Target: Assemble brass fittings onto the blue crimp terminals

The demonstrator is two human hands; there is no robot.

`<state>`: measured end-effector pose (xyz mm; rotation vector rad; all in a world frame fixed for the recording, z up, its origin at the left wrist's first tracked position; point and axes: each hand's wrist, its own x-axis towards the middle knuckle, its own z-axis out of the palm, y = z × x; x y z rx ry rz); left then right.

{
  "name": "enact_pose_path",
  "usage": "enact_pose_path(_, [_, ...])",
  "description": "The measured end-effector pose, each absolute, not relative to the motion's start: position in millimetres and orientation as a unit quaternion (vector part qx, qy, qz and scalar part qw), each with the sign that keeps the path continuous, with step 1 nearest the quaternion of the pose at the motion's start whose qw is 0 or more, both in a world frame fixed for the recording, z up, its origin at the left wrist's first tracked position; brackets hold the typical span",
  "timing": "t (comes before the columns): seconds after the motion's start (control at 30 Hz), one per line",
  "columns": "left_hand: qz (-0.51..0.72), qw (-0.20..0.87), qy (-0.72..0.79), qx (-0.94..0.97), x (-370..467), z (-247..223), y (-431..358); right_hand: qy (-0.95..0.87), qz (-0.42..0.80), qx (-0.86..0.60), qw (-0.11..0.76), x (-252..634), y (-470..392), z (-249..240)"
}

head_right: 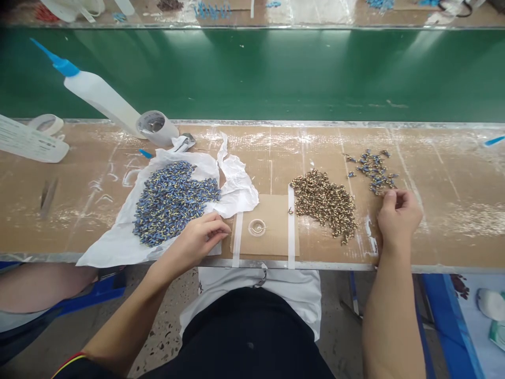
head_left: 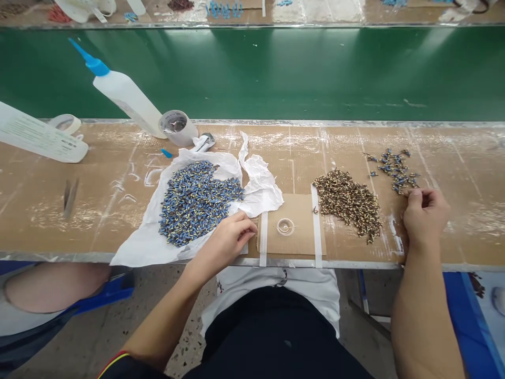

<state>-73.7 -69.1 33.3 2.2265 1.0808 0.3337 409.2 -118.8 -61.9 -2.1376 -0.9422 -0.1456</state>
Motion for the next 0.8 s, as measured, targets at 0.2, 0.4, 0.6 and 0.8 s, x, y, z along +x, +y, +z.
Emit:
enact_pose_path(0.2, [0.262,0.376,0.390,0.799,-70,25,-78,-0.373,-0.063,-0.837,0.395,408,-119,-61])
enact_pose_path(0.4, [0.277,0.472,0.396,0.737,-63,20,-89,-0.369,-0.063,-0.844,0.384,410,-115,-60])
enact_pose_path(0.6, [0.286,0.502,0.392,0.716,-61,7,-93,-0.365,-0.047,-0.847,0.384,404,-120,-32])
enact_pose_path(0.8, [0.290,0.544,0.384,0.687,-54,2,-94,-0.510,0.019,-0.751,0.419,299,-149,29])
